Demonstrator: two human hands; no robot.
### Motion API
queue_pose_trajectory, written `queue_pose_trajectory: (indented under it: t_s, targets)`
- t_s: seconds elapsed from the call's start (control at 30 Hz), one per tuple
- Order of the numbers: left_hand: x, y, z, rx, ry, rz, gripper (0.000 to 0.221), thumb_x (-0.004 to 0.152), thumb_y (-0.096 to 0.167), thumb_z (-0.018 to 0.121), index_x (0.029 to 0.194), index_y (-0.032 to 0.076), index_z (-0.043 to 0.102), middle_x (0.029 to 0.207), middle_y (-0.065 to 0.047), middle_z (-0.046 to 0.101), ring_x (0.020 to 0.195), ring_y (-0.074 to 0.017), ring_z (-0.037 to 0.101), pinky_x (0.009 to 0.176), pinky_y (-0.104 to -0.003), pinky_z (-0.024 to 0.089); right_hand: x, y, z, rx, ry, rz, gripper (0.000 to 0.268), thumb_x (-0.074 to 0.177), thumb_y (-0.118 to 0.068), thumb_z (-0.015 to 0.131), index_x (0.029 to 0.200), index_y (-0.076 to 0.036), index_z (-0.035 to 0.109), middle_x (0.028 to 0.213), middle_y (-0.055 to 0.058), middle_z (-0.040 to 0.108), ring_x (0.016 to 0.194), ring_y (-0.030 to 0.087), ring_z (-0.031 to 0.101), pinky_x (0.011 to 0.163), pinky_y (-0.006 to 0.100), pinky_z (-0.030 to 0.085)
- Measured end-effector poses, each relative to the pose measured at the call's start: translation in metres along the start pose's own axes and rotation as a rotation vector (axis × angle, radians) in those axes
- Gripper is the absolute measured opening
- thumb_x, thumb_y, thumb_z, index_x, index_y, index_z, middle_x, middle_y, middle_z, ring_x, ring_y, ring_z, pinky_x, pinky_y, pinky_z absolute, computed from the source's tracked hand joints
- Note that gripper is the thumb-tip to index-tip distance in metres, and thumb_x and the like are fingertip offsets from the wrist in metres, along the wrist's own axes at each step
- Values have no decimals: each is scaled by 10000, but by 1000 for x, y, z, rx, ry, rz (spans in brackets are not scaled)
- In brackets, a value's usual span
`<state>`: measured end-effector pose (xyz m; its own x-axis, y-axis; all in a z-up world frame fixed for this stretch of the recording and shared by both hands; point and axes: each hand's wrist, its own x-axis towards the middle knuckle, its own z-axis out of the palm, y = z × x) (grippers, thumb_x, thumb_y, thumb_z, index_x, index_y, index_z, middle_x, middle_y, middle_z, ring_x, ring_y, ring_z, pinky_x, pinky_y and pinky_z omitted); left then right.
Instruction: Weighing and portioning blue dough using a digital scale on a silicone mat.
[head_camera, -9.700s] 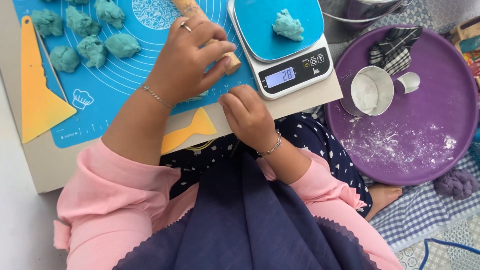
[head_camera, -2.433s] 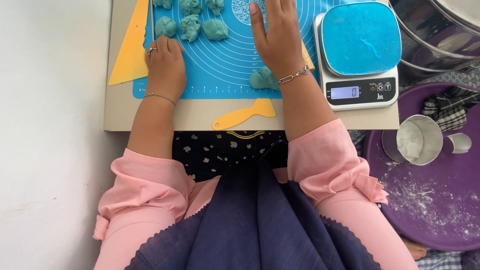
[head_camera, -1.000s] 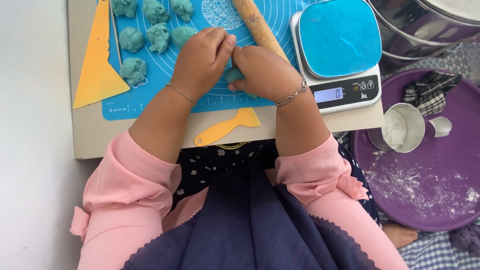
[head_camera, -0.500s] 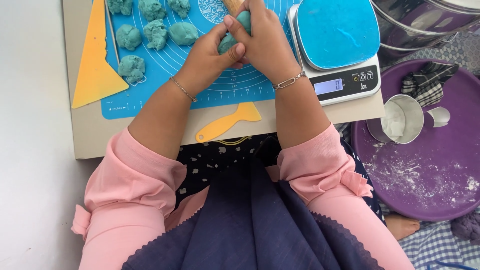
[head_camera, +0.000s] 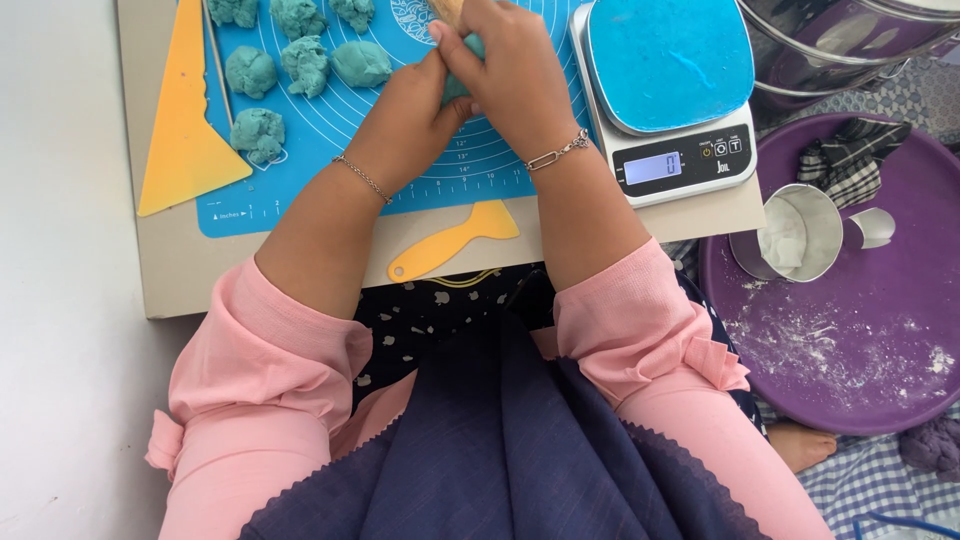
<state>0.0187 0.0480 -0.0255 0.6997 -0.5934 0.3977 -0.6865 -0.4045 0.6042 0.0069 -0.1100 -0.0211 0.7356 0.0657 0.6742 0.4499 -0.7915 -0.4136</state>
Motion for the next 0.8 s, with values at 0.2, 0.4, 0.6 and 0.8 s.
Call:
queue_pose_trajectory:
  t_s: [0.2, 0.4, 0.6, 0.8]
  targets:
    - [-1, 17, -1, 76, 43, 66, 263, 1077, 225, 606, 1125, -33, 591, 852, -197, 719, 634, -295, 689, 554, -379, 529, 1, 11, 1, 33, 287, 119, 246, 891, -280, 781, 801, -59, 726, 600, 69, 667, 404, 123, 545, 380, 170, 457]
    - [1, 18, 3, 108, 65, 142, 278, 1101, 230, 555, 1114, -34, 641, 781, -171, 717, 539, -244, 658, 484, -325, 504, -1, 24, -1, 38, 356, 173, 198, 852, -201, 788, 772, -32, 721, 604, 74, 671, 399, 123, 512, 365, 188, 412]
    - [-1, 17, -1, 35, 34, 209, 228, 1109, 161, 554, 951, 9, 617, 699, -122, 646, 480, -223, 545, 478, -341, 439, 0, 28, -3, 50, 353, 257, 256, 868, -283, 764, 787, -44, 719, 660, 99, 721, 460, 178, 745, 394, 170, 603]
    - [-4, 21, -5, 16, 24, 236, 220, 1109, 141, 544, 955, 5, 624, 733, -120, 650, 484, -202, 518, 474, -323, 415, -4, 28, -5, 62, 358, 233, 240, 876, -250, 748, 765, -43, 698, 640, 90, 693, 454, 171, 685, 393, 186, 550]
